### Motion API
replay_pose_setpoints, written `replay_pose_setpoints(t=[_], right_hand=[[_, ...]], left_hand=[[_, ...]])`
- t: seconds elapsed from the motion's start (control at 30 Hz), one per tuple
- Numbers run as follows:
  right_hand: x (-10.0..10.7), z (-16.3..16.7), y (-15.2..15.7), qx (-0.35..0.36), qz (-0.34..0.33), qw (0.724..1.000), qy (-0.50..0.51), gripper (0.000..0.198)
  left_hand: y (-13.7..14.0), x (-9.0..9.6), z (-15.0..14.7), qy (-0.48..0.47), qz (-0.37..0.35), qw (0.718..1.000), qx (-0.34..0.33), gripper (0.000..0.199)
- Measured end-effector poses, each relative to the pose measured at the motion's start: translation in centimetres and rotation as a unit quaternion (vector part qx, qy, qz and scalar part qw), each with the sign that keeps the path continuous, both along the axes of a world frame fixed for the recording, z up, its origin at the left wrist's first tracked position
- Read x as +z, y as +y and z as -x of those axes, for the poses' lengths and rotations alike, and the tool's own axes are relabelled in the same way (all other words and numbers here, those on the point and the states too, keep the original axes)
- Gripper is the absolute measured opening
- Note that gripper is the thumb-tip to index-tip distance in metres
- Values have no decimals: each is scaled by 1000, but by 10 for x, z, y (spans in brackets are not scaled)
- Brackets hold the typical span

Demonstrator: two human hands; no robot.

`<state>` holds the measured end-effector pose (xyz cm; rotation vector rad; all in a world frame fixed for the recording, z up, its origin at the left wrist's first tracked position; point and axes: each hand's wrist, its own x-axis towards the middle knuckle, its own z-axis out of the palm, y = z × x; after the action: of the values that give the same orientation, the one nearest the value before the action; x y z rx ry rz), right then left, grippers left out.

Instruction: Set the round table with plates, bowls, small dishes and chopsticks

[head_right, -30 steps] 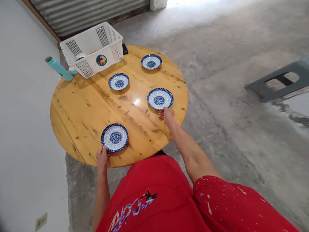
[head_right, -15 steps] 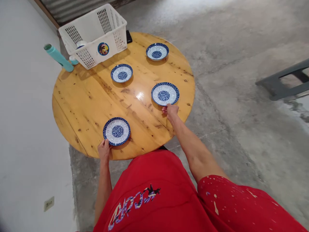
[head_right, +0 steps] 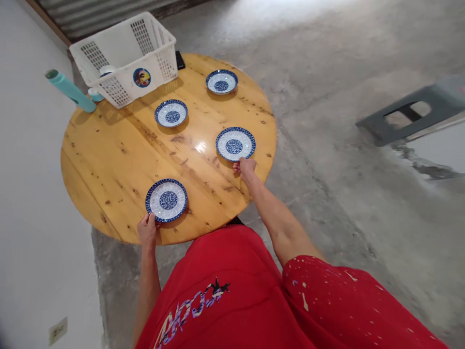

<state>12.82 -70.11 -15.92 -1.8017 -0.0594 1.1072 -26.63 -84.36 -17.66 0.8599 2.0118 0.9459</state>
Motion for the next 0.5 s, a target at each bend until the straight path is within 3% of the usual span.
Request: replay_pose_setpoints(t=[0.5], right_hand=[[8, 3, -10, 5, 3, 1000, 14, 24]], left_hand=[[0, -6, 1, 40, -23, 999, -29, 34]])
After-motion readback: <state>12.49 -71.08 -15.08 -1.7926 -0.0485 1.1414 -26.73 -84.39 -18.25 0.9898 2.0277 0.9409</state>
